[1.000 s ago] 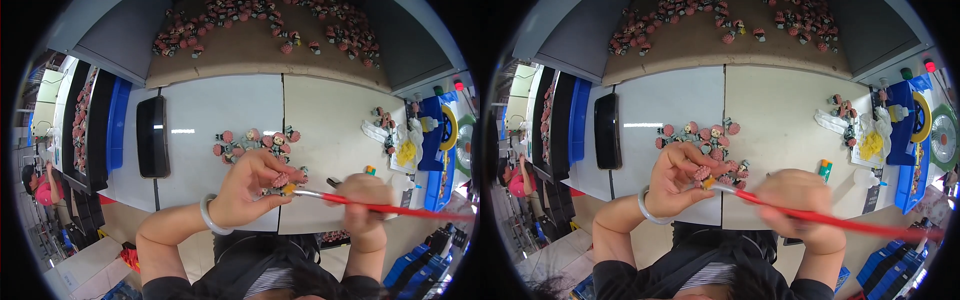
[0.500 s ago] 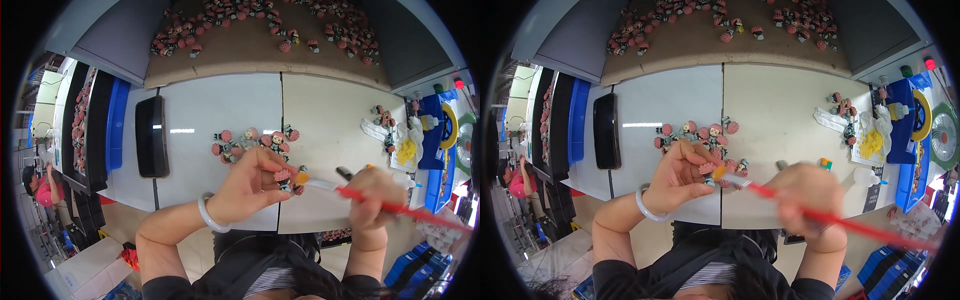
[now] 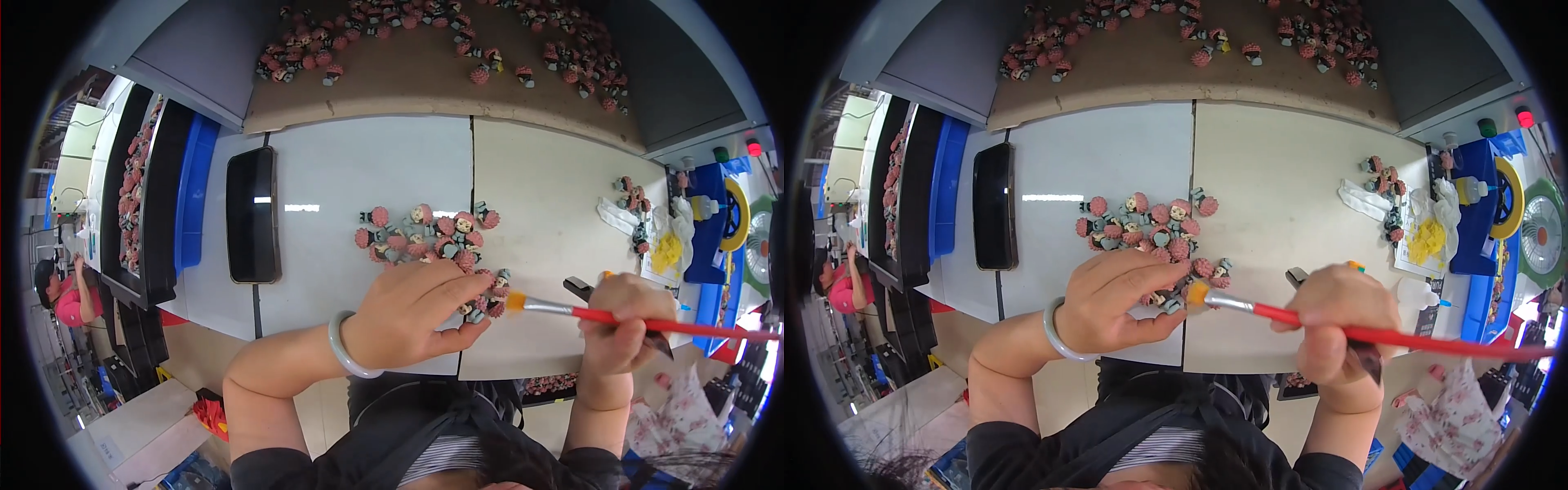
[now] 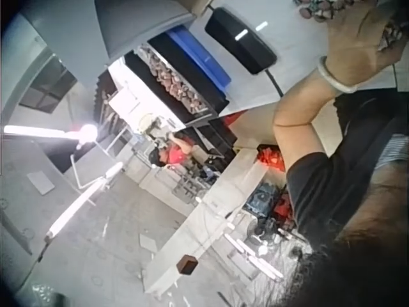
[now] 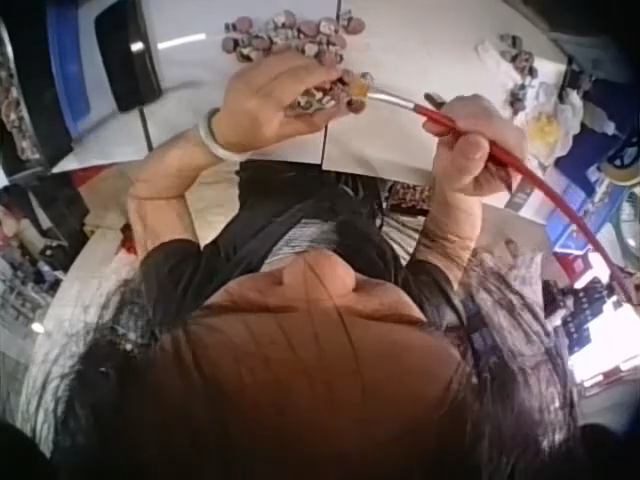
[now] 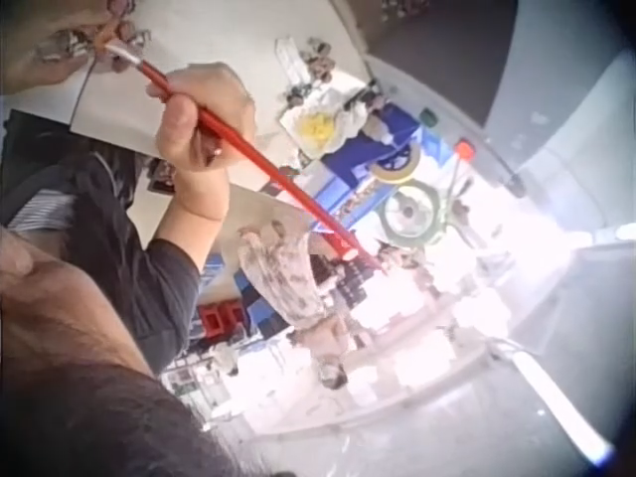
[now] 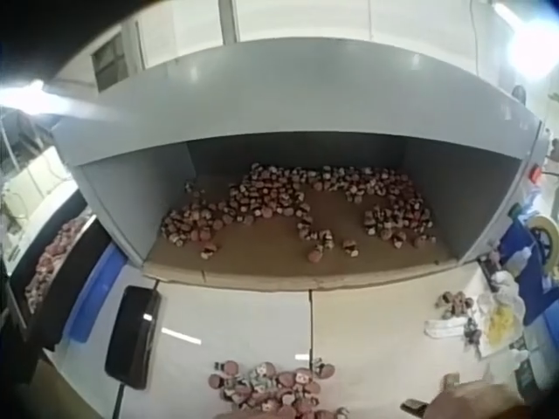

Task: Applying paint or glue to small toy figurines using a brush at a factory workbench.

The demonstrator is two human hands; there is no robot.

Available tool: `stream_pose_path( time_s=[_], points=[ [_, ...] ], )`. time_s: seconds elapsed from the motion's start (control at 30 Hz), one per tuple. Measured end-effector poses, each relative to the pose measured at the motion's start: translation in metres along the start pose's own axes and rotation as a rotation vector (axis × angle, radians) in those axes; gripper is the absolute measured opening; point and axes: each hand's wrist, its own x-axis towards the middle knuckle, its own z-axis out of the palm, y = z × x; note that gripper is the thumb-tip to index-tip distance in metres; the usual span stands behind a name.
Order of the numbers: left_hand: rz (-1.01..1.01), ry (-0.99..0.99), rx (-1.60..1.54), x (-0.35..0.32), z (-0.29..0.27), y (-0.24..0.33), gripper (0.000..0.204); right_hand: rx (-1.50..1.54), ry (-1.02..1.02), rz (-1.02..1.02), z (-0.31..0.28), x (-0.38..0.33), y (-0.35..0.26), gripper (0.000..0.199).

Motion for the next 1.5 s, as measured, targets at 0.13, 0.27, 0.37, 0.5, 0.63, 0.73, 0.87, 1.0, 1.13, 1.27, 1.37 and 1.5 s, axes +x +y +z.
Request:
stream_pose_path(
  time_s=[0.13,0.27,0.37,0.5,0.63,0.73,0.87,1.0,1.13,1.27,1.37,1.5],
  points=[
    [0.006,-0.03,0.05,-0.002,-0.002,0.0,0.048,-0.118,-0.25,-0.19,0.002,0.002,-0.002,0.018],
    [0.006,-0.032,0.05,-0.002,0.0,0.001,0.047,-0.182,0.021,0.177,0.008,0.004,0.004,0.019],
    [0.002,-0.052,0.059,-0.003,-0.001,0.001,0.047,0.141,-0.194,-0.003,0.0,0.002,0.001,0.019],
    [-0.021,-0.058,0.047,-0.001,0.006,-0.003,0.045,-0.193,-0.297,-0.06,0.01,0.007,0.007,0.009],
    [-0.047,-0.076,0.076,-0.002,0.002,0.001,0.043,-0.028,0.095,0.008,-0.007,0.007,0.005,0.018],
    [-0.005,-0.103,0.109,0.002,-0.002,0.001,0.041,-0.108,0.055,-0.022,0.001,0.001,0.004,0.022],
    [-0.011,-0.053,0.124,0.0,0.001,-0.001,0.033,-0.108,-0.031,0.019,-0.001,0.001,0.003,0.023],
    [0.011,-0.041,0.131,0.0,0.004,-0.003,0.031,-0.104,0.048,0.036,0.005,0.001,0.002,0.029],
    [-0.021,-0.085,0.127,-0.002,0.001,-0.002,0.031,-0.02,0.001,0.04,0.0,-0.006,-0.003,0.029],
    [-0.05,-0.15,0.058,0.0,0.0,-0.001,0.028,-0.149,-0.388,-0.166,0.004,-0.004,-0.009,0.014],
    [-0.073,-0.182,0.018,-0.002,0.002,-0.002,0.028,-0.241,-0.171,0.006,0.01,-0.002,0.002,0.006],
    [-0.051,-0.167,-0.038,-0.001,0.002,-0.002,0.027,-0.11,-0.497,-0.056,-0.008,0.003,-0.007,0.009]
  ],
)
